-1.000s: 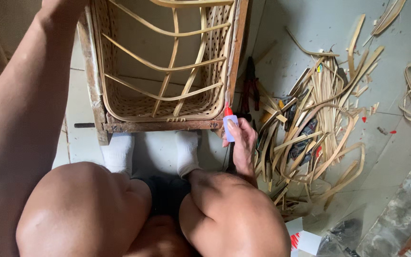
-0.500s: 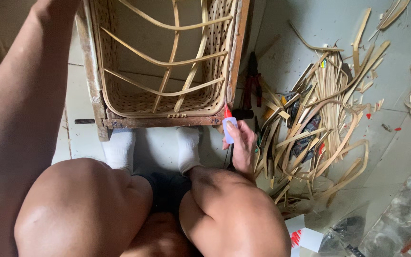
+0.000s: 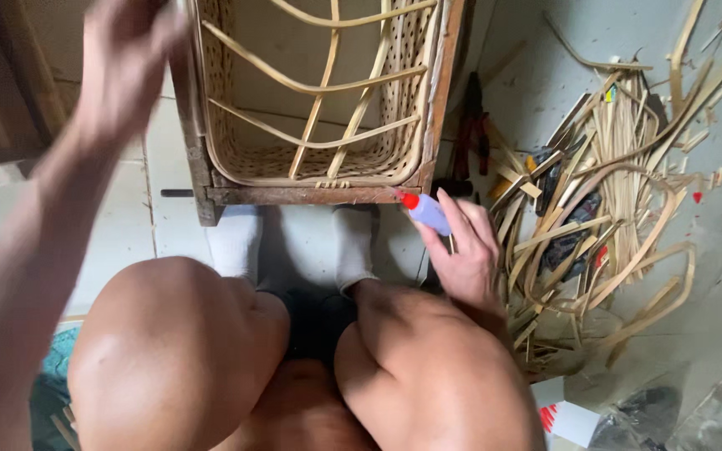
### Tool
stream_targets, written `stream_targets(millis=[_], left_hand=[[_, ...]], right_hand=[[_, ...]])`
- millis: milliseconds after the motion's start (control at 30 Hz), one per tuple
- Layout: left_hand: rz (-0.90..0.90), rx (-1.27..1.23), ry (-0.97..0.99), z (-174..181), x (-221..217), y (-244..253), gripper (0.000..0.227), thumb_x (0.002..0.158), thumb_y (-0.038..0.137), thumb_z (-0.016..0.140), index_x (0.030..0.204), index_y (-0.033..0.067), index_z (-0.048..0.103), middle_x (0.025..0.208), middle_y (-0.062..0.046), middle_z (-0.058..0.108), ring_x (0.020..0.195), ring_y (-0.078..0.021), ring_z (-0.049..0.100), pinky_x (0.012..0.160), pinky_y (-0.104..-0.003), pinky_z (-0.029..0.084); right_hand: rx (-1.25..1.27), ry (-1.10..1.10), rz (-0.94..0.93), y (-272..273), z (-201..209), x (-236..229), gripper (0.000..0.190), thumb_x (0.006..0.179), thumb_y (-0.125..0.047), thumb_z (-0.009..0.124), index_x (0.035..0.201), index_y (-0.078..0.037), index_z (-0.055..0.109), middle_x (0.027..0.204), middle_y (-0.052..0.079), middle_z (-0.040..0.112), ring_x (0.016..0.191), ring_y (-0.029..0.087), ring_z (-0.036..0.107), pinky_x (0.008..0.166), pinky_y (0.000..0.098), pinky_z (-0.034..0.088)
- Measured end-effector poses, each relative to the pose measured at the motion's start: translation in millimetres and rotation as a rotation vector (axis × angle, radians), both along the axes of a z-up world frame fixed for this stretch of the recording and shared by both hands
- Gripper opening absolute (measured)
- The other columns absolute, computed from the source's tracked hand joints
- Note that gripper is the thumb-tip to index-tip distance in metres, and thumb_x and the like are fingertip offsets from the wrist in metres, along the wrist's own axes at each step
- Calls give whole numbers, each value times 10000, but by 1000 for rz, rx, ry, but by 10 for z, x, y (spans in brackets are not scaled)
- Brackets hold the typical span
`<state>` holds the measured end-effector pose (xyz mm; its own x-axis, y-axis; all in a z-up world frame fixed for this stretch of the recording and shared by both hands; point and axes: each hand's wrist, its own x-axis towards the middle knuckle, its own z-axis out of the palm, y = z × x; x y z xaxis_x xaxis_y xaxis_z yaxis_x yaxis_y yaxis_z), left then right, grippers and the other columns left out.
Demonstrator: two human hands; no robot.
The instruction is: The person applies glue to the edges of a rectangular bamboo basket frame, then uses a hammer to tap and secure the bamboo strips. They trim excess material with a knife and shears, and continue gluing and adjusting the frame to complete the assembly.
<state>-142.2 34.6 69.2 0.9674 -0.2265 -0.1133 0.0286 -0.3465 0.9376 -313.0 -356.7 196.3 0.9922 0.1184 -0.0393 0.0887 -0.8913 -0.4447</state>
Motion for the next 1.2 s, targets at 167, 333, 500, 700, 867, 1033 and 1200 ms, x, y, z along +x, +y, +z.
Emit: stream_targets(millis=[167, 333, 500, 700, 867, 1033, 1200], left_hand=[[231, -459, 421, 379, -1254, -97, 863, 920, 72, 773, 1650, 41, 315, 1633, -134, 480, 1473, -234, 498, 1229, -395, 458], [353, -555, 461, 226, -1587, -225, 913, 884, -4, 783, 1644, 24, 279, 1632, -97, 447, 1461, -175, 468, 1247, -351, 389], [366, -548, 453, 196, -1588, -233, 895, 897, -6, 778, 1646, 21, 288, 1630, -98, 466, 1474, -159, 470, 1270, -347, 385], [372, -593, 449, 170, -1615, -239, 884, 904, -17, 769, 1647, 24, 291, 1626, -108, 473, 1477, -170, 472, 1273, -353, 394], [354, -586, 419, 193, -1589, -237, 884, 912, -42, 762, 1651, 23, 282, 1643, -117, 452, 1498, -179, 448, 1275, -349, 379], [363, -630, 481, 262, -1548, -227, 885, 899, -32, 762, 1642, 40, 288, 1654, -119, 430, 1488, -184, 451, 1246, -351, 410], [365, -607, 529, 342, -1527, -200, 889, 880, -27, 763, 1632, 53, 295, 1661, -122, 407, 1502, -194, 432, 1241, -362, 406]], right_hand=[[-107, -27, 145, -18, 88, 211, 468, 835, -98, 875, 1267, -37, 703, 1117, 120, 630, 1027, 321, 613, 904, 431, 533], [-168, -9, 193, 50, 124, 299, 436, 843, -105, 875, 1246, -52, 718, 1098, 102, 621, 1000, 314, 601, 879, 427, 528], [-202, -45, 263, 13, 84, 316, 429, 841, -106, 873, 1239, -47, 725, 1102, 91, 633, 1001, 301, 599, 893, 428, 519], [-261, -48, 339, -44, 86, 352, 436, 852, -147, 881, 1244, -37, 726, 1086, 83, 652, 971, 268, 598, 871, 415, 505], [-197, 15, 286, -12, 239, 402, 407, 845, -144, 878, 1215, -59, 731, 1087, 88, 646, 995, 295, 602, 898, 424, 499], [-128, -10, 336, 164, 200, 440, 430, 822, -140, 878, 1215, -55, 728, 1084, 85, 639, 992, 289, 605, 891, 428, 491], [-217, -18, 399, 250, 143, 498, 416, 826, -134, 884, 1205, -55, 735, 1061, 59, 646, 958, 268, 599, 835, 418, 465]])
